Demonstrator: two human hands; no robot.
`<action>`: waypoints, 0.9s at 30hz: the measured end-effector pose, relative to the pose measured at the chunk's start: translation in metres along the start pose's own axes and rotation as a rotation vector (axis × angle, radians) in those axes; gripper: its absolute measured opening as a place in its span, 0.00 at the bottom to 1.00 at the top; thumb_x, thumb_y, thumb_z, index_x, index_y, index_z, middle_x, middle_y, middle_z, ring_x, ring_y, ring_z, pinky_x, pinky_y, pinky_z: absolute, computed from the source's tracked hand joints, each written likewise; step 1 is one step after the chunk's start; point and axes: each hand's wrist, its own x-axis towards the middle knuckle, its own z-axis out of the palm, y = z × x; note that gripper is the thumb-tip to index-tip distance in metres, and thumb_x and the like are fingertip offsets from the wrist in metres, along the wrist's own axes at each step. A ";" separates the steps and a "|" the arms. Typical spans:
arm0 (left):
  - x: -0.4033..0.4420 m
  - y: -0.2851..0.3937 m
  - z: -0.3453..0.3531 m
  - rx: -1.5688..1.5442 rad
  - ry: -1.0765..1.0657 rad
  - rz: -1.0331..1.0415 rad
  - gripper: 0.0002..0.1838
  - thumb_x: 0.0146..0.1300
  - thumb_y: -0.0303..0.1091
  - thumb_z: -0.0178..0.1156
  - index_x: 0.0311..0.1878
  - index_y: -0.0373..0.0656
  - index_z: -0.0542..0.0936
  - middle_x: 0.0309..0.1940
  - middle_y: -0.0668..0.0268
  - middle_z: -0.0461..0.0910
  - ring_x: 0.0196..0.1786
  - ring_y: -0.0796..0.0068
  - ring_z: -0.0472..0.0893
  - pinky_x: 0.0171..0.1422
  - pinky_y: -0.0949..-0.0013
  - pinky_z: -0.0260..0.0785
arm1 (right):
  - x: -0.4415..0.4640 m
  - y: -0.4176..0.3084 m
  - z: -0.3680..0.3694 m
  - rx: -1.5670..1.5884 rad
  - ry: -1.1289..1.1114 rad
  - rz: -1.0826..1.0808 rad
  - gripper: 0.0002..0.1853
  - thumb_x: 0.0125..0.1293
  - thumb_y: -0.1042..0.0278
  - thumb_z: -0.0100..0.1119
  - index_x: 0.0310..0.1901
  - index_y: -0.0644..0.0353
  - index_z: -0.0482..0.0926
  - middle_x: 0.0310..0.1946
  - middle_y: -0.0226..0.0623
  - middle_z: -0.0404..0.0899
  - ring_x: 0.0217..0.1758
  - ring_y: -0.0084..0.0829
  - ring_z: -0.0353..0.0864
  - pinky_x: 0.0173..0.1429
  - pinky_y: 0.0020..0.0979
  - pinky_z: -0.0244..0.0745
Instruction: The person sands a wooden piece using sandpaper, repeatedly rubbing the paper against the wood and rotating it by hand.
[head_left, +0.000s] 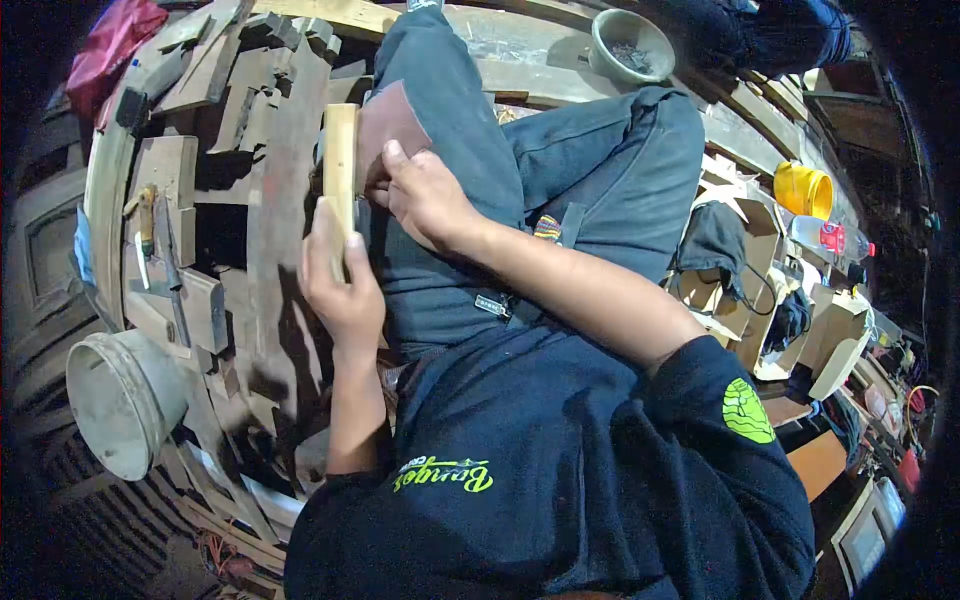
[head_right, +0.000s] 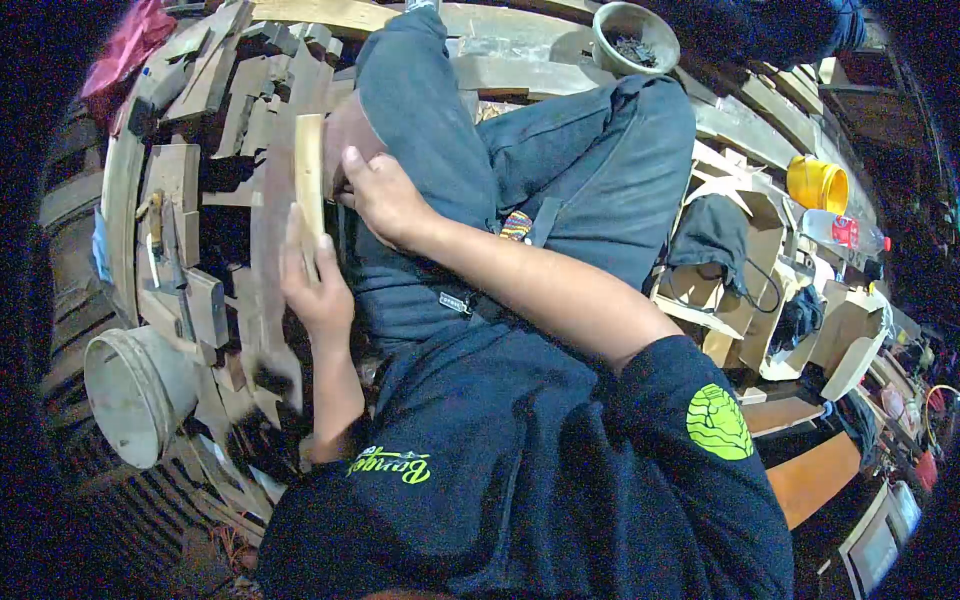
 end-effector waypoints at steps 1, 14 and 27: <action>0.001 -0.002 0.002 -0.069 0.008 -0.049 0.23 0.68 0.24 0.56 0.66 0.30 0.72 0.61 0.45 0.77 0.62 0.48 0.77 0.67 0.57 0.66 | -0.001 0.000 -0.006 -0.038 0.007 0.038 0.24 0.79 0.49 0.45 0.42 0.67 0.77 0.38 0.40 0.81 0.43 0.29 0.81 0.54 0.35 0.75; -0.016 0.008 -0.002 0.023 -0.116 0.141 0.23 0.70 0.23 0.55 0.67 0.28 0.70 0.64 0.47 0.74 0.65 0.53 0.76 0.70 0.57 0.65 | -0.008 -0.008 -0.015 -0.350 0.043 0.068 0.28 0.79 0.47 0.43 0.40 0.69 0.78 0.28 0.39 0.81 0.29 0.27 0.81 0.43 0.31 0.78; -0.018 -0.002 0.001 -0.073 0.073 0.155 0.24 0.64 0.21 0.58 0.65 0.29 0.73 0.51 0.46 0.79 0.48 0.49 0.79 0.56 0.56 0.72 | -0.011 -0.007 -0.010 -0.553 -0.025 0.140 0.33 0.80 0.44 0.39 0.27 0.63 0.79 0.19 0.33 0.78 0.25 0.22 0.75 0.47 0.27 0.76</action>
